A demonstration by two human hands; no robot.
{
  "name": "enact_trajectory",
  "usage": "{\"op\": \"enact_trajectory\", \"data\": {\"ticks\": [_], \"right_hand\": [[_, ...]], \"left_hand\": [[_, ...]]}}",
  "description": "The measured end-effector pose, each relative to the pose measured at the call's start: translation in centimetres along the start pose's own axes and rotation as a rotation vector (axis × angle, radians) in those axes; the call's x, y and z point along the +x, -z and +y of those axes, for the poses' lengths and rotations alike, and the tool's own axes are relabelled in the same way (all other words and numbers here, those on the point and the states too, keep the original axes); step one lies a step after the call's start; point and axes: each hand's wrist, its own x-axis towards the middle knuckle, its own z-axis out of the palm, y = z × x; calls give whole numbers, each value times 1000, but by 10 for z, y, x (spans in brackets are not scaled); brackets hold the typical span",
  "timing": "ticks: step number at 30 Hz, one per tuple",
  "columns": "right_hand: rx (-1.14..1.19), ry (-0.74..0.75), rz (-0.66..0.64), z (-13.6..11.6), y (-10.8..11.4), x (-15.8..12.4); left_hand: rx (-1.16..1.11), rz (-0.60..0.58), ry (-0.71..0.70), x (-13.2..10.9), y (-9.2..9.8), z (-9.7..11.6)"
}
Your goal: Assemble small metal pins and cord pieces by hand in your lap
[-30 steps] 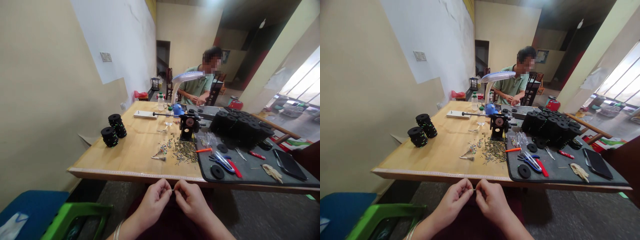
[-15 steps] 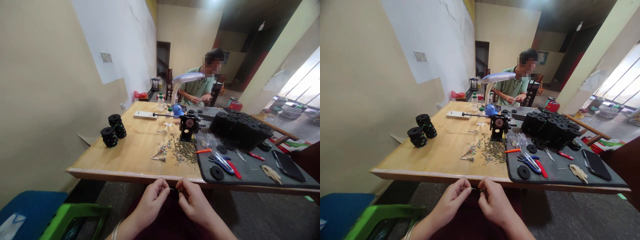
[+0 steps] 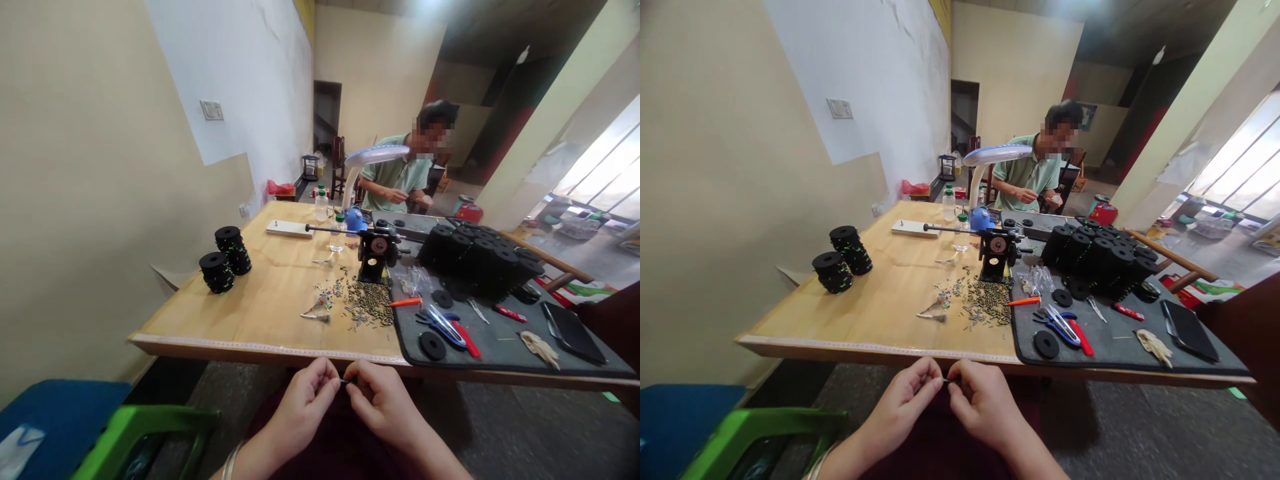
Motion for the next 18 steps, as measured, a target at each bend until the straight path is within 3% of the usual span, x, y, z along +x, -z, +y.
{"op": "enact_trajectory", "data": {"ticks": [18], "right_hand": [[-48, 2, 86, 8, -10, 0]], "left_hand": [[1, 3, -11, 1, -1, 0]]}}
